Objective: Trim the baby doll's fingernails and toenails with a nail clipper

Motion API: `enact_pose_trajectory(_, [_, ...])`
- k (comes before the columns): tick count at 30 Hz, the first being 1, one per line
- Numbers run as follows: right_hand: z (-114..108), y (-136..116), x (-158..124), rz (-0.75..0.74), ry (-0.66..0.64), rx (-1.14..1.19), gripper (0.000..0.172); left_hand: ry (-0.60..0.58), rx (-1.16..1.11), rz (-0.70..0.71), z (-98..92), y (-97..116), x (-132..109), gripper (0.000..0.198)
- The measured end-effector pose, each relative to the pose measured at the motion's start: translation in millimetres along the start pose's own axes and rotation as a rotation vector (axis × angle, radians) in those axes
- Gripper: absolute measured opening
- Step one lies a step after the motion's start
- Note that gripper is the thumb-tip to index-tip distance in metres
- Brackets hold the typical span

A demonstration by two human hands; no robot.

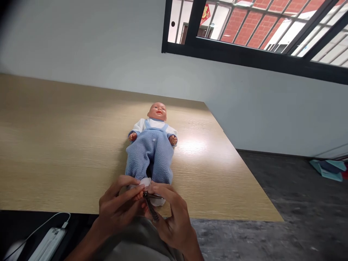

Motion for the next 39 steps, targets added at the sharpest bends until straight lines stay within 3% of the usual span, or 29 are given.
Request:
enact_pose_trajectory(6, [-7.3,-1.4,2.0,-0.063,-0.159,-0.196,0.04,0.023,-0.014,0.024,-2.7,-1.1,0.7,0.03])
enact_pose_trajectory(12, [-2.9,-26.0,26.1,-0.27,-0.309,-0.296,0.016,0.021,-0.04,0.034,-3.3,-1.7,0.3,0.034])
enact_pose_trajectory(18, [5.1,-52.5,39.9,-0.336,-0.475,-0.538,0.02,0.022,-0.078,0.027,-2.1,-4.6,-3.3,0.035])
enact_pose_trajectory(31, [20.5,-67.7,41.0,-0.45,-0.638,-0.849,0.036,0.017,-0.078,0.019,-4.0,-2.7,-0.3,0.03])
enact_pose_trajectory(39, [21.9,-66.7,37.2,-0.439,-0.592,-0.858,0.033,0.026,-0.106,0.015,-4.9,-2.4,-0.1,0.031])
Point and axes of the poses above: each hand's wrist, its own x-axis towards the middle knuckle, its own z-axis out of the palm, y = z × x, the point moved 4 cm from there along x, towards the middle knuckle, and after that the axes turned 1 degree about -z, right-handed, at the moved point
